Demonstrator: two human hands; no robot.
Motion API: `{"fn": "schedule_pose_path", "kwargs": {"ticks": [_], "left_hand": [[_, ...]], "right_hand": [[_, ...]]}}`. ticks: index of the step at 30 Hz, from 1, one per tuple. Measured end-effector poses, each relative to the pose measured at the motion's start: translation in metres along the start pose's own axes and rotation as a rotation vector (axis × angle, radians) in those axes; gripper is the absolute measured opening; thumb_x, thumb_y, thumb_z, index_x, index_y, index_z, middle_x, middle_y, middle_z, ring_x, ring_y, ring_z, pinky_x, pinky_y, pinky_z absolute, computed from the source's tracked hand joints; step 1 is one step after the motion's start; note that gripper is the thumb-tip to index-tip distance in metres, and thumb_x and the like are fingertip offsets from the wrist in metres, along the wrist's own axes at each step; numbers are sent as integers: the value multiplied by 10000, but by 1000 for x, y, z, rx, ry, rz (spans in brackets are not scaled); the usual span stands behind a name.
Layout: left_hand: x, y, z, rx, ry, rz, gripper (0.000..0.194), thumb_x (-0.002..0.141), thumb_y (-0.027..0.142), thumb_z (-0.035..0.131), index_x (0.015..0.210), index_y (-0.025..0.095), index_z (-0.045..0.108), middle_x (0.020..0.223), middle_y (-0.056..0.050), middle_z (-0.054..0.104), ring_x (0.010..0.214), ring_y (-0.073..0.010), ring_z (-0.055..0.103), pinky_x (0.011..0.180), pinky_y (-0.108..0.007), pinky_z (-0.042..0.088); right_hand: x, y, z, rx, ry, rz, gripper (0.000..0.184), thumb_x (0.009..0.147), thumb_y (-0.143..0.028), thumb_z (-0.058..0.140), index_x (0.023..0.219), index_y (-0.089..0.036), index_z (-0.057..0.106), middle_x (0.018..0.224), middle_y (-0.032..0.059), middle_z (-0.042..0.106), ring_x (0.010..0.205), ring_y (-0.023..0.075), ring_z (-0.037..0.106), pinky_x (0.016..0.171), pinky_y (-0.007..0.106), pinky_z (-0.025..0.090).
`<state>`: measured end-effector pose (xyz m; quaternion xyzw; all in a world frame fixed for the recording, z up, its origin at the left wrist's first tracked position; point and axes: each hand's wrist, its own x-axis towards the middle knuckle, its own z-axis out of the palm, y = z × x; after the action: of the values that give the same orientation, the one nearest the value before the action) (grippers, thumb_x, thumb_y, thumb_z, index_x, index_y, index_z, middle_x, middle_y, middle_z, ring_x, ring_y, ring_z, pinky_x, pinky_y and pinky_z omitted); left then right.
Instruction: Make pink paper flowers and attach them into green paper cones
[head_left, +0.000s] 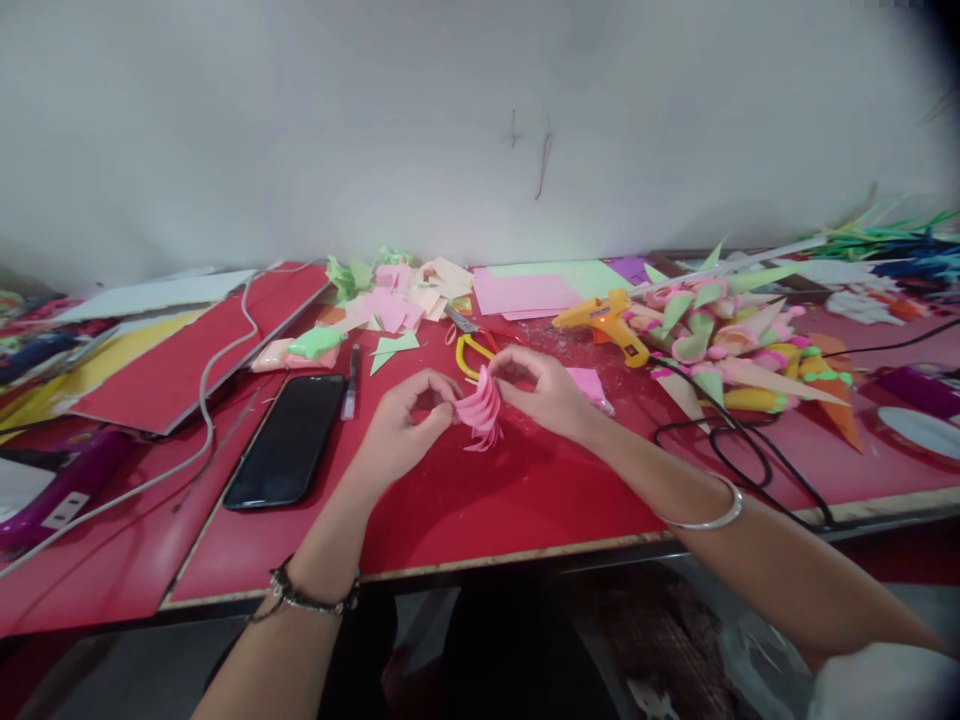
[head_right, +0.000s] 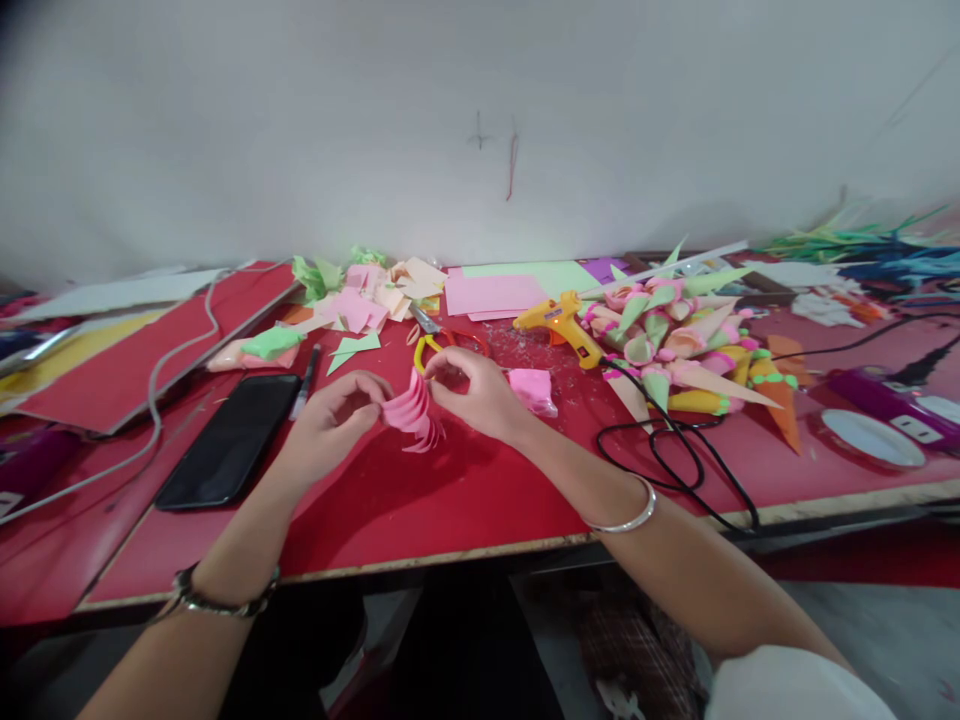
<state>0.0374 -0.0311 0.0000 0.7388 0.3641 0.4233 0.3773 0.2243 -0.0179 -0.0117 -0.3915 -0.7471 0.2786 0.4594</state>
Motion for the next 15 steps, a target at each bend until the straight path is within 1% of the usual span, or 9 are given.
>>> {"fn": "schedule_pose_path", "kwargs": {"ticks": [5,8,11,15], "left_hand": [[1,-1,1,-19,33,-16,46,725,170,482,682,157,474,692,30,524,603,-75,528,604,-201,427],[2,-1,2,11,48,-11,45,719,160,484,675,155,473,708,28,527,609,-71,527,608,-197,426],[2,1,2,46,44,-4,43,715,156,479,672,155,476,721,20,538,640,-78,526,628,-202,427],[2,0,1,44,53,23,36,719,164,476,684,159,480,735,11,544,674,-89,523,641,-211,426]], "right_hand": [[-1,-7,-1,33,-51,28,115,781,-256,451,818,-168,515,758,18,540,701,126,506,646,264,417],[-1,-9,-1,32,-65,29,130,765,-280,482,833,-173,509,779,21,544,737,135,512,672,271,421],[-2,-9,0,2,-73,36,109,753,-248,487,832,-175,509,799,22,552,770,139,521,708,275,423],[-1,-5,1,-33,-42,45,67,736,-193,483,790,-168,513,771,17,553,733,127,525,694,262,427]]}}
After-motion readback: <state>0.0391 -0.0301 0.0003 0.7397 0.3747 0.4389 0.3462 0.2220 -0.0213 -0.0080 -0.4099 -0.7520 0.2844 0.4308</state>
